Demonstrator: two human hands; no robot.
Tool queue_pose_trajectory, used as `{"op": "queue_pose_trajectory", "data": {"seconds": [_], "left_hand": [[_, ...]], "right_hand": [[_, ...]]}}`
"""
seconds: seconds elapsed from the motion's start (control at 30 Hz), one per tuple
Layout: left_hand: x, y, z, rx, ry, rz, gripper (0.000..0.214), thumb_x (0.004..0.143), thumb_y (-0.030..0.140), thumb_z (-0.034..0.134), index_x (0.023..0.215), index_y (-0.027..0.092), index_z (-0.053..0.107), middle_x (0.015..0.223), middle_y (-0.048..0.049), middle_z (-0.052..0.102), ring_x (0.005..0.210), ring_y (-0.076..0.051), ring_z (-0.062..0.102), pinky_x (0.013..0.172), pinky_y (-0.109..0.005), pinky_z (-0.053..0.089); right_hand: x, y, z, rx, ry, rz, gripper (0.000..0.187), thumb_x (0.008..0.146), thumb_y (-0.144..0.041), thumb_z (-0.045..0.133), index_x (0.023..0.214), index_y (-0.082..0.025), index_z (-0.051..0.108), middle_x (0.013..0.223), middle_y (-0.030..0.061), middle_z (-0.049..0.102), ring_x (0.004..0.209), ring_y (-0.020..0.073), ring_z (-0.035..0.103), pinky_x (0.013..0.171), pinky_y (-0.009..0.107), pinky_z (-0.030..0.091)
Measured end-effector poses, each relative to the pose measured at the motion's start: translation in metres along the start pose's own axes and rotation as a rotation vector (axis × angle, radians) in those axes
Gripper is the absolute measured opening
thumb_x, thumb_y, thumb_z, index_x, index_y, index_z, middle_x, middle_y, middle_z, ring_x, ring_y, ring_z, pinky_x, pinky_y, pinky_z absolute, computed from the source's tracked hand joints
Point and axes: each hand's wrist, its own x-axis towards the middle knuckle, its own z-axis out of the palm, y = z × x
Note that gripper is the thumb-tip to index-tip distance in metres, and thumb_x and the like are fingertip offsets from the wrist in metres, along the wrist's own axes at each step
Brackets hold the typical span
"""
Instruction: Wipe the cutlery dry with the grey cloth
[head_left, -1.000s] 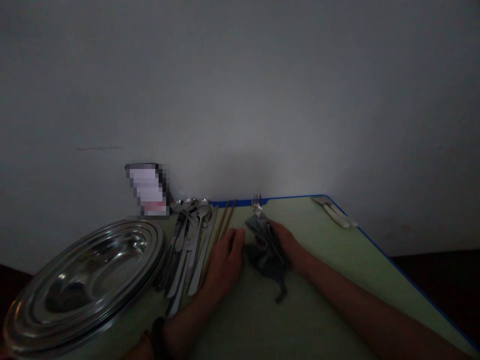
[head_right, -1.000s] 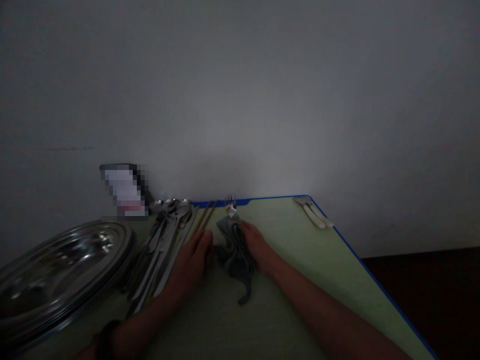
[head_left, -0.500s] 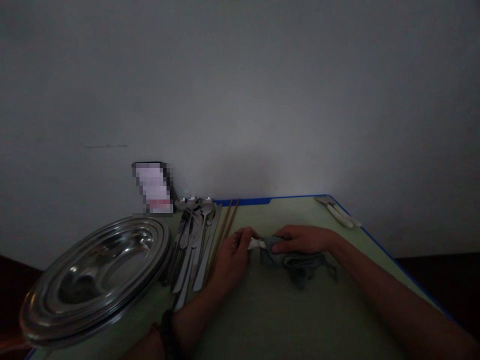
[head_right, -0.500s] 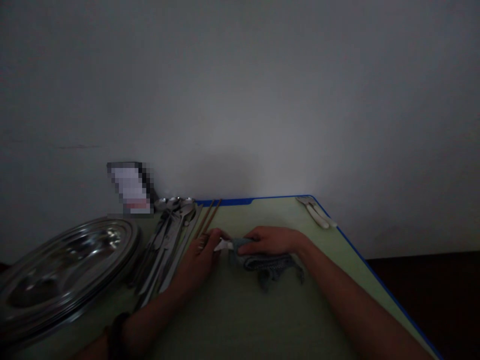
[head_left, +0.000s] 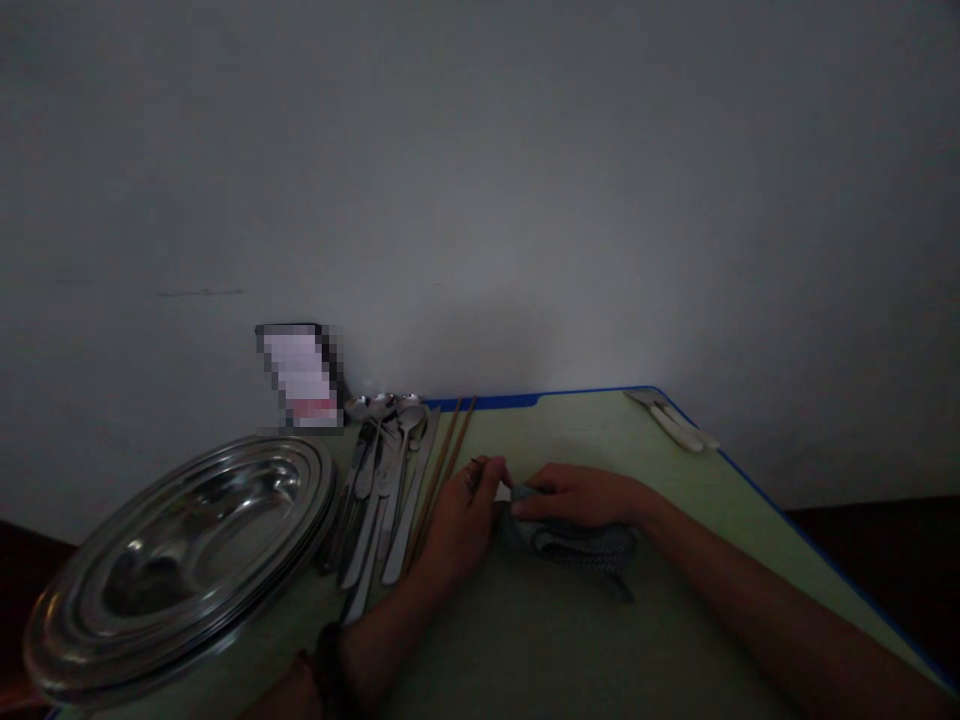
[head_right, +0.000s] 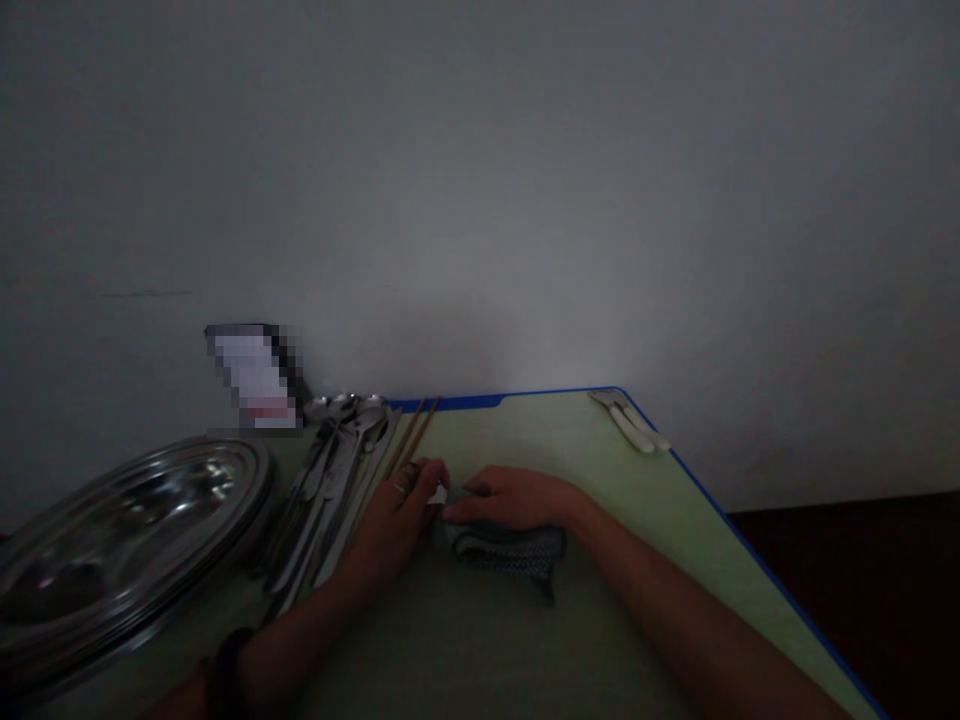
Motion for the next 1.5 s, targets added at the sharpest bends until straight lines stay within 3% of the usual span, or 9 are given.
{"op": "queue_pose_trajectory", "data": {"seconds": [0.17, 0.27, 0.43, 0.57, 0.67, 0.8, 1.07, 1.2, 1.5], "left_hand": [[-0.003, 0.003, 0.0, 0.02, -0.003, -0.012, 0.031, 0.081, 0.041, 0.041, 0.071, 0.017, 0.059, 0.049, 0.0054, 0.045, 0.044, -0.01, 0.043, 0.041, -0.018, 0.032], [-0.003, 0.002, 0.001, 0.061, -0.111, -0.026, 0.036, 0.082, 0.043, 0.041, 0.077, 0.015, 0.063, 0.046, 0.0043, 0.051, 0.04, -0.01, 0.043, 0.041, -0.018, 0.032], [-0.004, -0.009, 0.004, 0.285, -0.279, 0.068, 0.039, 0.083, 0.042, 0.041, 0.062, 0.016, 0.062, 0.048, 0.0014, 0.056, 0.043, -0.011, 0.047, 0.045, -0.019, 0.032], [-0.006, -0.014, 0.006, 0.432, -0.29, 0.185, 0.034, 0.085, 0.039, 0.04, 0.064, 0.018, 0.057, 0.049, 0.0027, 0.053, 0.045, -0.012, 0.047, 0.045, -0.02, 0.029], [-0.006, -0.014, 0.005, 0.434, -0.281, 0.25, 0.03, 0.086, 0.033, 0.039, 0.066, 0.018, 0.054, 0.054, 0.0023, 0.053, 0.05, -0.012, 0.048, 0.048, -0.02, 0.03], [-0.006, -0.013, 0.005, 0.422, -0.244, 0.301, 0.027, 0.087, 0.029, 0.038, 0.067, 0.018, 0.052, 0.058, 0.0019, 0.054, 0.054, -0.012, 0.049, 0.051, -0.021, 0.031], [-0.005, -0.004, 0.004, 0.368, -0.097, 0.218, 0.028, 0.085, 0.033, 0.038, 0.065, 0.017, 0.05, 0.058, 0.0018, 0.052, 0.054, -0.013, 0.048, 0.051, -0.022, 0.031], [-0.004, -0.005, 0.004, 0.336, -0.145, 0.209, 0.029, 0.084, 0.033, 0.038, 0.062, 0.018, 0.049, 0.055, 0.0029, 0.05, 0.052, -0.012, 0.046, 0.049, -0.022, 0.03], [-0.01, -0.008, 0.005, 0.366, -0.321, 0.24, 0.033, 0.086, 0.034, 0.036, 0.062, 0.018, 0.052, 0.052, 0.0031, 0.048, 0.048, -0.012, 0.045, 0.047, -0.022, 0.028]], "right_hand": [[-0.012, 0.005, -0.017, 0.021, -0.119, -0.001, 0.049, 0.077, -0.058, 0.042, 0.082, -0.013, 0.061, 0.067, -0.0002, 0.053, 0.058, 0.009, 0.044, 0.053, 0.021, 0.036], [-0.032, 0.009, -0.041, -0.034, -0.178, 0.046, 0.046, 0.077, -0.055, 0.044, 0.088, -0.013, 0.062, 0.072, 0.0009, 0.058, 0.062, 0.0101, 0.049, 0.058, 0.021, 0.039], [-0.055, 0.003, -0.06, -0.297, -0.129, 0.133, 0.045, 0.074, -0.056, 0.049, 0.078, -0.013, 0.063, 0.064, 0.0002, 0.056, 0.057, 0.0106, 0.049, 0.05, 0.021, 0.034], [-0.046, -0.011, -0.046, -0.397, -0.077, 0.104, 0.045, 0.076, -0.055, 0.045, 0.072, -0.014, 0.063, 0.058, 0.0004, 0.054, 0.051, 0.0097, 0.045, 0.046, 0.022, 0.03], [-0.033, -0.017, -0.028, -0.509, 0.03, 0.028, 0.039, 0.078, -0.046, 0.043, 0.074, -0.014, 0.064, 0.06, 0.0028, 0.057, 0.051, 0.01, 0.045, 0.046, 0.023, 0.027], [-0.021, -0.016, -0.015, -0.529, 0.044, -0.051, 0.038, 0.08, -0.043, 0.041, 0.081, -0.014, 0.064, 0.068, 0.0056, 0.061, 0.055, 0.0113, 0.048, 0.049, 0.023, 0.029], [-0.051, -0.013, -0.05, -0.379, -0.026, 0.059, 0.044, 0.078, -0.054, 0.043, 0.083, -0.015, 0.061, 0.069, 0.0023, 0.06, 0.058, 0.0112, 0.05, 0.05, 0.022, 0.033], [-0.056, -0.014, -0.052, -0.397, -0.034, 0.071, 0.045, 0.077, -0.055, 0.043, 0.077, -0.014, 0.061, 0.061, 0.0009, 0.055, 0.052, 0.0096, 0.046, 0.045, 0.021, 0.029], [-0.03, -0.015, -0.022, -0.467, 0.021, -0.019, 0.046, 0.078, -0.054, 0.041, 0.078, -0.015, 0.064, 0.06, 0.0019, 0.057, 0.05, 0.0095, 0.045, 0.046, 0.022, 0.028]]}}
